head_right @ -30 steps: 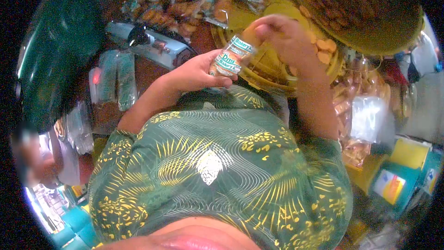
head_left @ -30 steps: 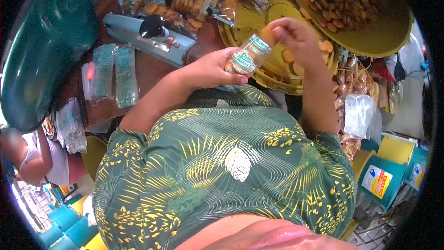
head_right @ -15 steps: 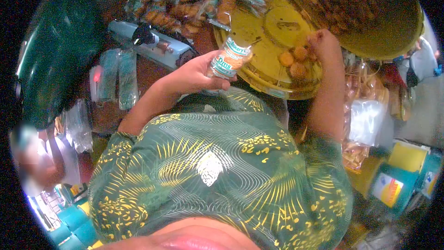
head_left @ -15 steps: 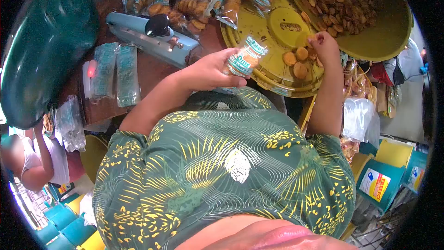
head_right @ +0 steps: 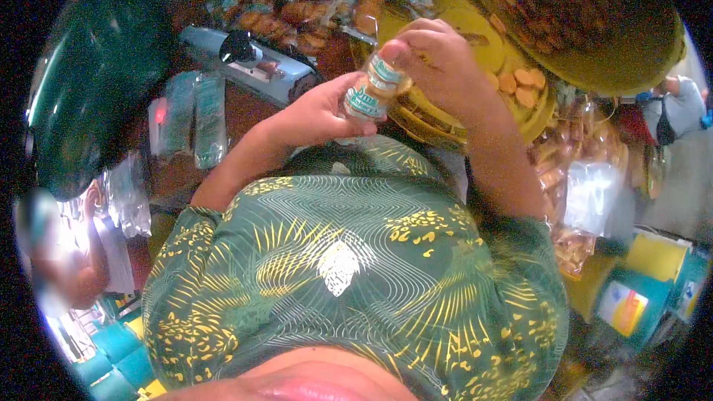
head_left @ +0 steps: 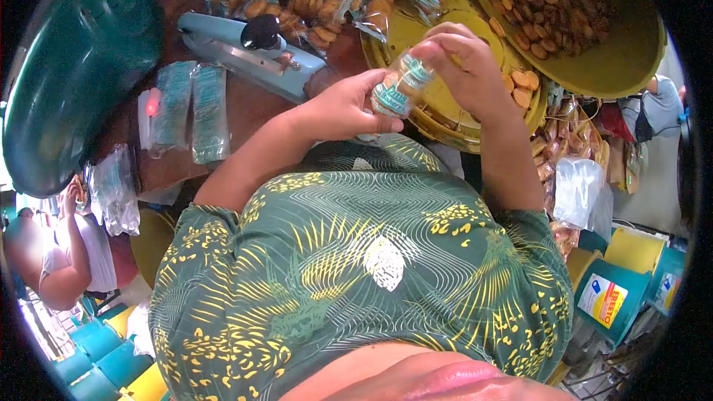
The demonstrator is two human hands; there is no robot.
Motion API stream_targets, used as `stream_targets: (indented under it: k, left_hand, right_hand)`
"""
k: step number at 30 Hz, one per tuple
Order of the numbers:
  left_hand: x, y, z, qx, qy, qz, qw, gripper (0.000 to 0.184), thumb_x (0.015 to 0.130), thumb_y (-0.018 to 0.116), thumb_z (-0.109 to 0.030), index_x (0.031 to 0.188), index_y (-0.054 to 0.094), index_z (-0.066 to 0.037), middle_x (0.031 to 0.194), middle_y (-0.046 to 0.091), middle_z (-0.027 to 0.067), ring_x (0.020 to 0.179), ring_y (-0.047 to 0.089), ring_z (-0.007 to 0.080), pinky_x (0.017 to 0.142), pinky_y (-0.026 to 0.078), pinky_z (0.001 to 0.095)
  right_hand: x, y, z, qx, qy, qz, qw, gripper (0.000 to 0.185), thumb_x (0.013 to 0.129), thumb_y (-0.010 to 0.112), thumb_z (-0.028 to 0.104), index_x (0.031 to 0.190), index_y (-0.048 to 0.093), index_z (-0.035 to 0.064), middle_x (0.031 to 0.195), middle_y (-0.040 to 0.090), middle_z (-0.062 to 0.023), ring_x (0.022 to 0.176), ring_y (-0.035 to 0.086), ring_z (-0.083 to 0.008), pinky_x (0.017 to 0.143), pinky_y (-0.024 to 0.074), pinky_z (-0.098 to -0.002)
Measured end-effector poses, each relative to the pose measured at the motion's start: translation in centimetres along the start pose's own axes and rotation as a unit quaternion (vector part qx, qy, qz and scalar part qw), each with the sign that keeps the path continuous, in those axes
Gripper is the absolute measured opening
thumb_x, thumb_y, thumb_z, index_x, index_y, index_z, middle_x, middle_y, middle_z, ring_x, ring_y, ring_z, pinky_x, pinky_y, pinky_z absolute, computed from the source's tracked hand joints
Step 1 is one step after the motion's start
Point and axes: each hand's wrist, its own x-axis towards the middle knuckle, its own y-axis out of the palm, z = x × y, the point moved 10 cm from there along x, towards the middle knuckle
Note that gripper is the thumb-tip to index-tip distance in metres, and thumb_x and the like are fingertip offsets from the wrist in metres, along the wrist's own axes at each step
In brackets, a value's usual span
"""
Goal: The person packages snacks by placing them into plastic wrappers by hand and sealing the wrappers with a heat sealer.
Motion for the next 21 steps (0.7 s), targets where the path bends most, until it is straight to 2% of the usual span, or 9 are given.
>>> stream_targets:
  k: [3,6,9,12,15,16,17,19,21]
  left_hand:
    - [-0.3,-0.9,-1.4,0.005,0.022,-0.027,0.999,0.066,0.082,0.08,-0.012,0.137,0.045,-0.006,0.115,0.064,0.0039,0.104,0.061,0.0129,0.092,0.05,0.0307]
    - [-0.9,-0.9,-1.7,-0.021,0.002,-0.029,0.999,0.066,0.081,0.081,-0.014,0.136,0.046,-0.006,0.114,0.064,0.0035,0.104,0.061,0.0126,0.092,0.049,0.0306]
    - [-1.6,-1.4,-1.4,0.031,0.017,-0.009,0.999,0.065,0.081,0.082,-0.015,0.135,0.047,-0.005,0.115,0.063,0.0034,0.105,0.061,0.0127,0.093,0.049,0.0307]
    - [-3.0,-1.9,-1.8,0.01,0.033,-0.013,0.999,0.064,0.081,0.082,-0.016,0.134,0.048,-0.003,0.116,0.063,0.0035,0.107,0.06,0.0132,0.095,0.048,0.0308]
    - [-2.1,-1.0,-1.5,0.031,0.03,0.002,0.999,0.065,0.082,0.081,-0.017,0.135,0.046,-0.002,0.119,0.062,0.005,0.109,0.06,0.0142,0.098,0.046,0.0314]
    - [-2.5,-1.1,-1.9,0.049,0.032,0.006,0.998,0.065,0.083,0.081,-0.018,0.135,0.046,-0.002,0.121,0.062,0.0053,0.11,0.059,0.0143,0.099,0.046,0.0317]
    - [-3.2,-1.3,-2.3,0.057,0.084,0.031,0.994,0.067,0.09,0.073,-0.033,0.139,0.042,0.001,0.124,0.058,0.0081,0.11,0.057,0.0128,0.096,0.047,0.0308]
    - [-4.6,-1.8,-3.4,-0.152,0.115,0.037,0.981,0.069,0.093,0.067,-0.041,0.141,0.04,0.0,0.128,0.057,0.0103,0.111,0.058,0.0168,0.098,0.047,0.0328]
    - [-6.0,-2.8,-3.1,-0.298,0.136,-0.011,0.945,0.072,0.096,0.057,-0.051,0.144,0.038,-0.001,0.131,0.056,0.0138,0.112,0.06,0.0221,0.099,0.048,0.0366]
  right_hand:
    - [0.2,-0.6,4.6,-0.068,-0.074,-0.044,0.994,0.025,0.086,0.072,0.027,0.094,0.068,0.0032,0.087,0.067,-0.0114,0.081,0.063,-0.0307,0.081,0.0489,-0.0399]
    - [0.0,0.6,4.5,-0.094,-0.042,-0.021,0.994,0.025,0.088,0.071,0.026,0.092,0.063,0.0023,0.086,0.066,-0.0118,0.082,0.064,-0.0319,0.078,0.0502,-0.0407]
    - [0.0,-0.6,3.1,0.006,0.076,-0.06,0.995,0.025,0.089,0.071,0.022,0.096,0.059,0.0019,0.088,0.067,-0.0123,0.082,0.067,-0.03,0.076,0.0524,-0.0381]
    - [0.5,-1.1,2.9,0.127,0.045,-0.105,0.985,0.026,0.09,0.07,0.018,0.106,0.059,0.0011,0.09,0.068,-0.0127,0.081,0.069,-0.0228,0.074,0.054,-0.0339]
    - [1.1,-1.0,3.8,0.051,0.002,-0.013,0.999,0.038,0.092,0.07,0.016,0.124,0.055,0.0017,0.09,0.07,-0.012,0.084,0.069,-0.0172,0.076,0.0539,-0.0298]
    - [1.0,-0.9,4.1,0.142,0.014,-0.018,0.99,0.042,0.092,0.07,0.015,0.128,0.053,0.0024,0.091,0.07,-0.0116,0.085,0.069,-0.017,0.077,0.0538,-0.0297]
    - [0.8,-0.6,4.6,0.232,0.023,-0.023,0.972,0.046,0.091,0.07,0.014,0.132,0.051,0.0031,0.092,0.07,-0.0111,0.086,0.068,-0.0168,0.077,0.0538,-0.0295]
    - [0.6,-0.3,5.6,0.467,0.025,-0.032,0.883,0.056,0.089,0.071,0.008,0.139,0.047,0.0052,0.096,0.071,-0.01,0.089,0.068,-0.0174,0.081,0.0533,-0.0295]
    - [1.7,1.1,5.0,0.358,0.037,-0.039,0.932,0.055,0.088,0.072,0.006,0.137,0.048,0.0048,0.096,0.071,-0.0101,0.09,0.068,-0.017,0.082,0.0534,-0.0302]
